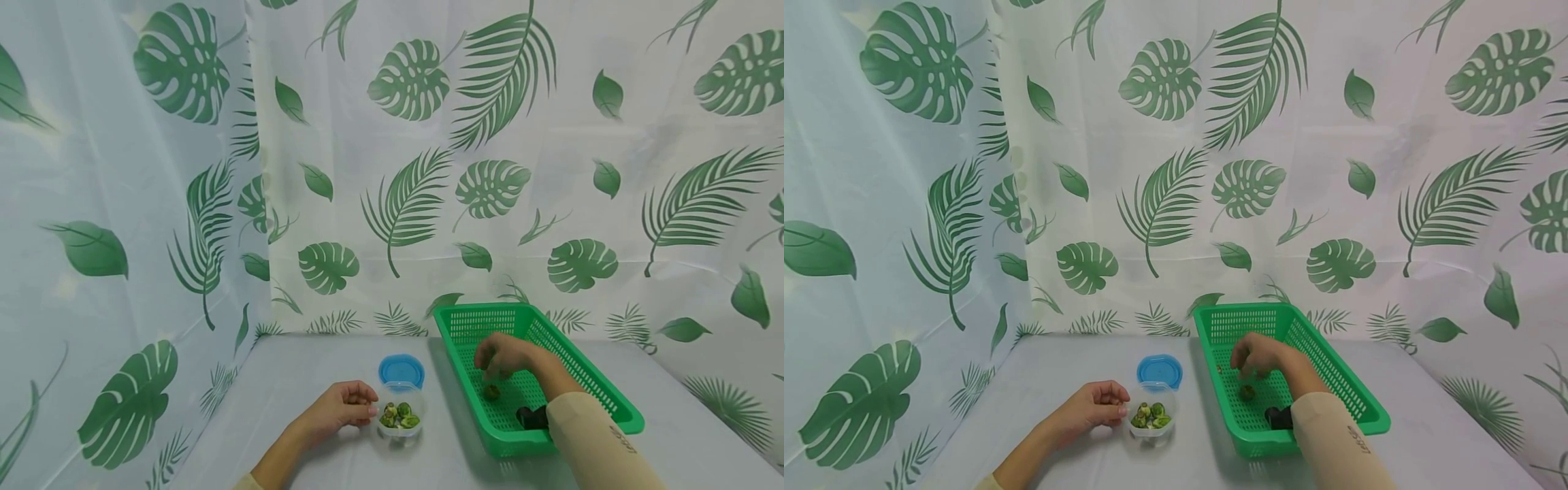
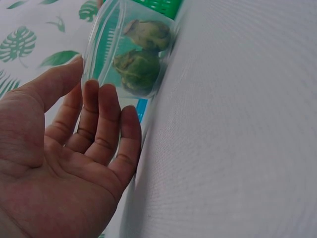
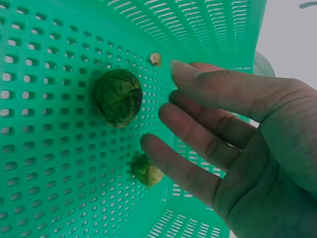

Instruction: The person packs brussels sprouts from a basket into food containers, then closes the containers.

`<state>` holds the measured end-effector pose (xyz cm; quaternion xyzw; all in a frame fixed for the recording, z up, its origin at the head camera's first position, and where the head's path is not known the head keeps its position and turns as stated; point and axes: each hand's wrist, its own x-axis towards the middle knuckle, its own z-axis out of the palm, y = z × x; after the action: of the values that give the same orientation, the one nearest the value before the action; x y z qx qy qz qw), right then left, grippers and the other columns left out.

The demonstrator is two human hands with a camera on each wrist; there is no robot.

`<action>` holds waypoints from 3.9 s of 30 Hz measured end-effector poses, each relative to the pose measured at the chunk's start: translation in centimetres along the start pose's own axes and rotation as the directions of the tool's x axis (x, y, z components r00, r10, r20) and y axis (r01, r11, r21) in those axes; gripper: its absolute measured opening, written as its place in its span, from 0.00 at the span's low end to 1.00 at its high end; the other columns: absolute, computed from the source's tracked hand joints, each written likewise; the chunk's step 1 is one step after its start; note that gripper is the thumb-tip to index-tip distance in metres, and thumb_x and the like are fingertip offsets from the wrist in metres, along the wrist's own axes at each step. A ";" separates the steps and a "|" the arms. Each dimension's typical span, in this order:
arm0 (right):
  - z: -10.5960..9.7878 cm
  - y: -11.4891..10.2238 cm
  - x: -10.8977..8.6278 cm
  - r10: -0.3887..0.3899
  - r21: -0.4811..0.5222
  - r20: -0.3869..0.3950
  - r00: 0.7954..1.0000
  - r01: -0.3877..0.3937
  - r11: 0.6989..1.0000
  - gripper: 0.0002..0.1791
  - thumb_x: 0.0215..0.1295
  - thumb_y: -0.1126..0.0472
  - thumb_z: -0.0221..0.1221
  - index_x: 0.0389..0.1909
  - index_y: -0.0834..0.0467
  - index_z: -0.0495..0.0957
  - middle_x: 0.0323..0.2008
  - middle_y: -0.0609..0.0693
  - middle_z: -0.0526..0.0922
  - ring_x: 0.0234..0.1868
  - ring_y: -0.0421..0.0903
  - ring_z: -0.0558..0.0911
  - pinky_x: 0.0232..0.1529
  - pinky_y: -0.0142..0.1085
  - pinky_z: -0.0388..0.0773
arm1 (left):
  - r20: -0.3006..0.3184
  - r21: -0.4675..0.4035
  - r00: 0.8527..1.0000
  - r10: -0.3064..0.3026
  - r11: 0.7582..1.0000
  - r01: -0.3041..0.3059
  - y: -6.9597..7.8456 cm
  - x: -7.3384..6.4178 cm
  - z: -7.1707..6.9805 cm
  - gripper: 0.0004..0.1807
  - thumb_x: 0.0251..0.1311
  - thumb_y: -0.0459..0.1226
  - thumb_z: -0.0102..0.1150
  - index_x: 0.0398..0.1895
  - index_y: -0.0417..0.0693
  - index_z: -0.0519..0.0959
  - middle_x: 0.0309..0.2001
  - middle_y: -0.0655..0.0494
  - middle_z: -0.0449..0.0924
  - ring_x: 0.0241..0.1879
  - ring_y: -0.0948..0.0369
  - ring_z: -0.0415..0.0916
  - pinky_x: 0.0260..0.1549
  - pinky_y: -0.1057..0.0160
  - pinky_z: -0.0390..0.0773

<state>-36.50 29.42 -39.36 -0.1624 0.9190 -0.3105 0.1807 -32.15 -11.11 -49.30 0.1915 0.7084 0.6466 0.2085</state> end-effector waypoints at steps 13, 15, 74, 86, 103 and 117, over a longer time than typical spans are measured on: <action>0.6 0.0 -0.3 0.086 -0.007 0.039 0.996 -0.086 0.996 0.11 0.57 0.75 0.70 0.40 0.64 0.84 0.41 0.56 0.86 0.41 0.49 0.83 0.44 0.52 0.86 | 0.003 -0.007 1.000 0.002 1.000 -0.002 0.0 0.0 0.0 0.19 0.67 0.37 0.68 0.54 0.33 0.78 0.34 0.58 0.82 0.36 0.63 0.81 0.37 0.63 0.82; 0.7 0.0 -0.3 0.120 -0.009 0.043 0.992 -0.119 0.993 0.10 0.57 0.75 0.70 0.39 0.64 0.84 0.39 0.56 0.86 0.40 0.49 0.84 0.45 0.52 0.86 | 0.006 -0.012 1.000 0.001 1.000 -0.001 -0.1 0.0 -0.1 0.20 0.66 0.37 0.68 0.55 0.33 0.78 0.34 0.58 0.82 0.36 0.63 0.81 0.37 0.63 0.82; 1.2 0.5 0.0 0.081 -0.027 0.070 0.994 -0.079 0.997 0.06 0.62 0.74 0.67 0.37 0.67 0.80 0.33 0.57 0.84 0.31 0.48 0.77 0.35 0.43 0.78 | 0.007 -0.014 1.000 0.001 1.000 -0.001 0.1 -0.1 0.0 0.20 0.66 0.37 0.68 0.55 0.32 0.78 0.35 0.57 0.82 0.36 0.62 0.82 0.38 0.63 0.83; 0.7 0.6 0.4 -0.019 -0.049 0.016 1.000 0.020 0.999 0.04 0.65 0.71 0.65 0.39 0.64 0.80 0.37 0.55 0.84 0.37 0.50 0.82 0.42 0.52 0.83 | 0.006 -0.013 1.000 0.000 1.000 0.000 0.0 0.0 -0.1 0.20 0.66 0.37 0.68 0.55 0.32 0.78 0.35 0.57 0.82 0.36 0.62 0.81 0.37 0.63 0.82; 0.2 0.5 0.7 -0.162 -0.138 -0.137 0.977 0.143 0.980 0.05 0.69 0.67 0.64 0.42 0.65 0.80 0.38 0.55 0.85 0.38 0.47 0.81 0.40 0.44 0.79 | 0.013 -0.015 1.000 0.003 1.000 -0.003 0.0 0.0 -0.1 0.20 0.66 0.37 0.68 0.55 0.32 0.78 0.35 0.58 0.82 0.36 0.62 0.82 0.38 0.63 0.83; 0.3 0.6 1.0 -0.201 -0.166 -0.262 0.944 0.162 0.973 0.06 0.73 0.68 0.60 0.47 0.65 0.79 0.43 0.55 0.85 0.46 0.51 0.84 0.47 0.49 0.81 | 0.013 -0.020 1.000 0.000 1.000 0.001 0.1 0.0 0.0 0.20 0.67 0.37 0.68 0.55 0.32 0.78 0.35 0.57 0.82 0.36 0.62 0.82 0.37 0.64 0.82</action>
<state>-37.38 29.33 -40.23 -0.2139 0.9361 -0.2791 0.0089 -32.13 -11.14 -49.24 0.1935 0.7007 0.6522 0.2151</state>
